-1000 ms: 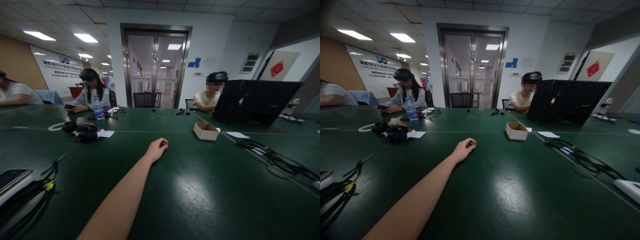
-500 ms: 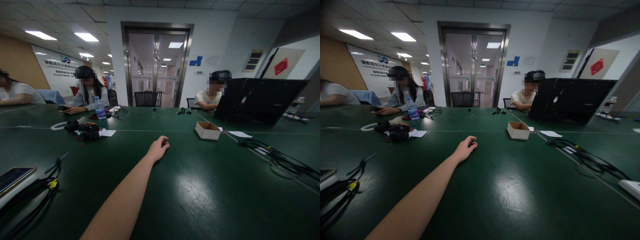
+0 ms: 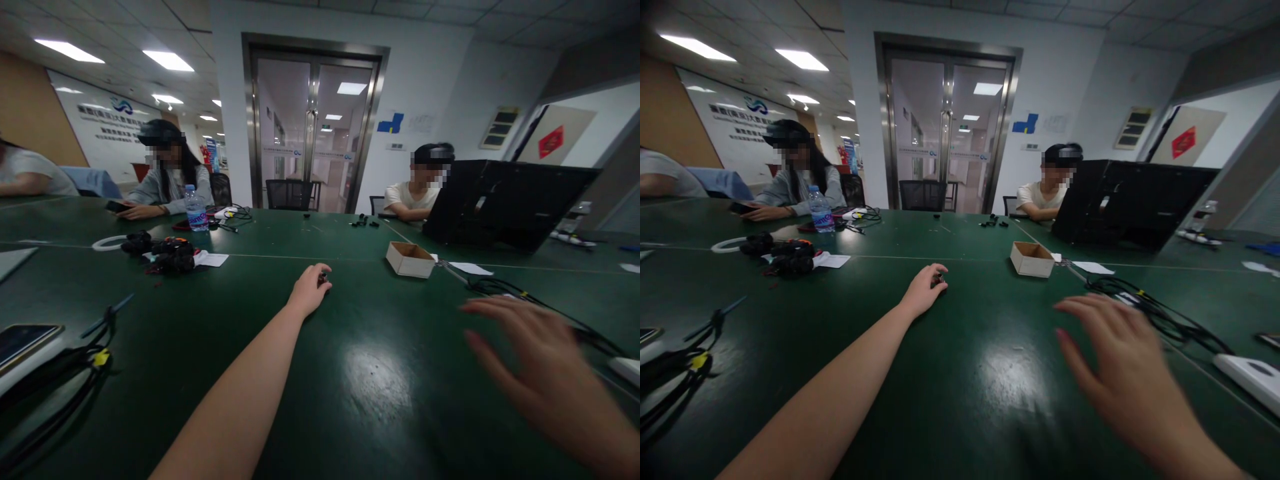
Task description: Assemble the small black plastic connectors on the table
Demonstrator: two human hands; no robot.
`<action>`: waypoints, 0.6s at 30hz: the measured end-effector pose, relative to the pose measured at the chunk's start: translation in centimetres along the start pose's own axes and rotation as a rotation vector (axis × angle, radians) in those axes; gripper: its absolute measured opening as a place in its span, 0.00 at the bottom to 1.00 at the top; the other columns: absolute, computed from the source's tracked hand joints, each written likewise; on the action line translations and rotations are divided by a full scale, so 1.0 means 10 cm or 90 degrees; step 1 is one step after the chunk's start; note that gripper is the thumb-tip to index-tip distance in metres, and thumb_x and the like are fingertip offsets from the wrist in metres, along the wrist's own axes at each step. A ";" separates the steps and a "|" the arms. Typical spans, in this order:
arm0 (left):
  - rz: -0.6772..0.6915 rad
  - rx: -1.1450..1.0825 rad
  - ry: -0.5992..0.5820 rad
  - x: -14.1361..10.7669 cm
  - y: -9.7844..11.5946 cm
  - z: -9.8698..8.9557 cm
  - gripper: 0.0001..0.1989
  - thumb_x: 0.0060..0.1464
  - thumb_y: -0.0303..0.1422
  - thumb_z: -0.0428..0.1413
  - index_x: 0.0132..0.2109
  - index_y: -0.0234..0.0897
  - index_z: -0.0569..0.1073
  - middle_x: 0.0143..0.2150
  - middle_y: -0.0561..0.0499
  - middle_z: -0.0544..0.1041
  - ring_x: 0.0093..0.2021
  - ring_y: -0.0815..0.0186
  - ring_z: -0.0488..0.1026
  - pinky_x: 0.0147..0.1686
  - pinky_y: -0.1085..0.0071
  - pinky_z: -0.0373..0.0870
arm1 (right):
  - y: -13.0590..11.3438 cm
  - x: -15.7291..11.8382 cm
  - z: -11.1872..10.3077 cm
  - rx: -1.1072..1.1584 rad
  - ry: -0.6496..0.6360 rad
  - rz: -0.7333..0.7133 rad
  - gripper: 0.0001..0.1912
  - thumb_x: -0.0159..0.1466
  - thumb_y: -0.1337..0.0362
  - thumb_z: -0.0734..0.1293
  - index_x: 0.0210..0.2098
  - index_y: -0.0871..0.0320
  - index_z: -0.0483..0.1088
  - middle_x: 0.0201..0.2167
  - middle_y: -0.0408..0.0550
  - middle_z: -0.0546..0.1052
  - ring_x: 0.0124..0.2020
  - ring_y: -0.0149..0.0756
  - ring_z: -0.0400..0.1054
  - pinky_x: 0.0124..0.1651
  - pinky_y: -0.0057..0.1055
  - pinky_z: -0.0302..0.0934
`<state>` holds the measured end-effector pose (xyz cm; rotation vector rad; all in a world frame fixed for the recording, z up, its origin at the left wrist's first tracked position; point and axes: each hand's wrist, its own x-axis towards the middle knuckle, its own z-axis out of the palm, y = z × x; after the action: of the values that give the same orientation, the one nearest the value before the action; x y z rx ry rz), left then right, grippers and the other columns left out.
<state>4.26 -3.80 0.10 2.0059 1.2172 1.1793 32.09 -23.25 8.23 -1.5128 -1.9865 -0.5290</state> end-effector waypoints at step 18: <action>-0.096 -0.200 0.122 0.19 -0.31 -0.07 0.08 0.49 0.33 0.59 0.37 0.34 0.74 0.36 0.48 0.75 0.36 0.67 0.73 0.37 0.70 0.72 | -0.84 1.28 2.47 0.670 -0.160 0.214 0.11 0.54 0.60 0.71 0.32 0.58 0.67 0.31 0.43 0.74 0.34 0.35 0.69 0.39 0.30 0.62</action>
<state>2.66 -0.70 -1.16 1.5745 1.1661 1.4122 16.47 -0.85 -1.63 -1.1662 -1.6451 0.7783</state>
